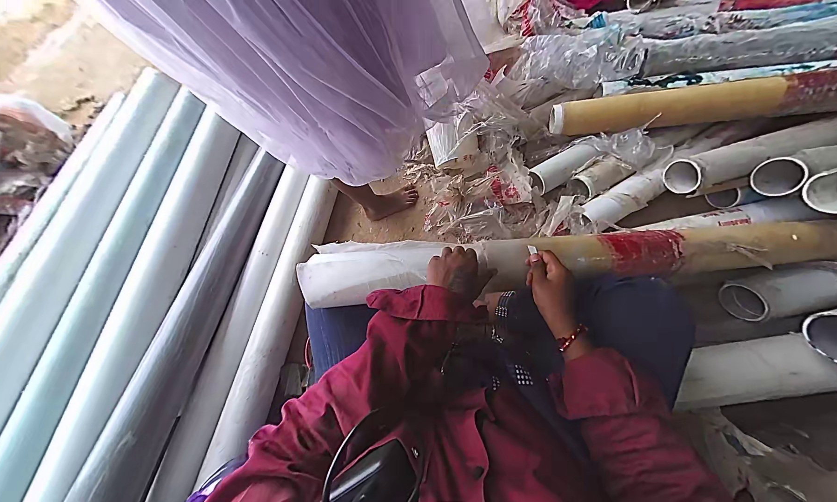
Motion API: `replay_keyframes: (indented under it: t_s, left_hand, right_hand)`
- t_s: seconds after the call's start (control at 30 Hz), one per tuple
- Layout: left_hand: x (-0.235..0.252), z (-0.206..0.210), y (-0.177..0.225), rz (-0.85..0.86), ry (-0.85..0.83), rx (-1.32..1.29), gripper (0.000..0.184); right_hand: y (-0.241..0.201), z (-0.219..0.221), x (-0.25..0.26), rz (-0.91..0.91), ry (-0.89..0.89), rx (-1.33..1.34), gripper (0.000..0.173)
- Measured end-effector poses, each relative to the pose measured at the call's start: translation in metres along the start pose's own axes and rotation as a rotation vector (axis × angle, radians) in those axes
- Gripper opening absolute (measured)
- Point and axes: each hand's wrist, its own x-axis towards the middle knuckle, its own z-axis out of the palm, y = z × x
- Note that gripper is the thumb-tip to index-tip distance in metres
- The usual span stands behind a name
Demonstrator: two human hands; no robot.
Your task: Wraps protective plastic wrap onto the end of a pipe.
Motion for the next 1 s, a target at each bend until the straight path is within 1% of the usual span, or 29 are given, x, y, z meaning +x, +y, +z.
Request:
replay_keyframes:
  t_s: [0.03, 0.1, 0.13, 0.2, 0.3, 0.37, 0.5, 0.57, 0.6, 0.67, 0.7, 0.73, 0.8, 0.83, 0.87, 0.9, 0.93, 0.97, 1.0]
  left_hand:
    - [0.000, 0.002, 0.008, -0.037, -0.047, 0.021, 0.051]
    - [-0.002, 0.007, 0.018, -0.055, -0.060, 0.068, 0.039]
    - [-0.004, 0.009, 0.020, -0.050, -0.064, 0.090, 0.037]
    - [-0.005, 0.010, 0.022, -0.034, -0.087, 0.106, 0.036]
    - [-0.003, 0.008, 0.019, -0.025, -0.088, 0.053, 0.036]
    - [-0.003, 0.010, 0.013, 0.020, -0.050, 0.037, 0.035]
    - [-0.003, 0.024, 0.006, 0.189, -0.013, 0.120, 0.037]
    - [-0.003, 0.034, -0.004, 0.307, 0.056, 0.125, 0.035]
    - [-0.002, 0.039, -0.013, 0.384, 0.128, 0.099, 0.033]
    - [0.002, 0.055, -0.030, 0.540, 0.332, 0.027, 0.026]
    - [0.003, 0.060, -0.036, 0.585, 0.404, -0.008, 0.024]
    - [0.002, 0.063, -0.040, 0.596, 0.448, -0.047, 0.023]
    - [-0.006, 0.069, -0.041, 0.530, 0.523, -0.156, 0.024]
    - [-0.008, 0.073, -0.041, 0.485, 0.603, -0.216, 0.029]
    - [-0.007, 0.078, -0.042, 0.458, 0.690, -0.239, 0.045]
    - [-0.005, 0.082, -0.045, 0.458, 0.739, -0.209, 0.065]
    - [-0.004, 0.082, -0.047, 0.450, 0.686, -0.128, 0.083]
    - [-0.006, 0.082, -0.047, 0.436, 0.588, 0.003, 0.092]
    - [-0.006, 0.084, -0.046, 0.444, 0.548, 0.126, 0.094]
  right_hand:
    - [0.001, 0.000, 0.001, -0.007, 0.006, 0.006, 0.029]
    - [0.004, 0.001, 0.002, -0.027, 0.014, 0.017, 0.029]
    - [0.006, 0.001, 0.001, -0.029, 0.012, 0.022, 0.029]
    - [0.006, 0.001, 0.002, -0.026, 0.006, 0.011, 0.029]
    - [0.003, 0.001, 0.003, -0.018, 0.006, -0.006, 0.030]
    - [0.001, 0.002, 0.002, -0.018, 0.014, -0.011, 0.030]
    - [-0.006, 0.002, -0.001, -0.011, 0.058, -0.075, 0.031]
    - [-0.009, 0.004, -0.001, -0.017, 0.072, -0.105, 0.032]
    - [-0.008, 0.005, -0.001, -0.031, 0.077, -0.118, 0.033]
    - [-0.004, 0.006, -0.002, -0.074, 0.094, -0.116, 0.033]
    - [-0.001, 0.007, -0.002, -0.092, 0.098, -0.109, 0.033]
    - [0.002, 0.006, -0.002, -0.104, 0.094, -0.103, 0.033]
    - [0.005, 0.005, -0.003, -0.106, 0.066, -0.077, 0.031]
    - [0.004, 0.005, -0.004, -0.098, 0.045, -0.055, 0.030]
    - [0.000, 0.004, -0.006, -0.084, 0.018, -0.028, 0.030]
    - [-0.006, 0.005, -0.010, -0.072, -0.017, -0.003, 0.030]
    - [-0.014, 0.007, -0.015, -0.073, -0.063, 0.019, 0.030]
    - [-0.021, 0.011, -0.020, -0.088, -0.111, 0.016, 0.031]
    - [-0.027, 0.014, -0.024, -0.116, -0.149, -0.018, 0.031]
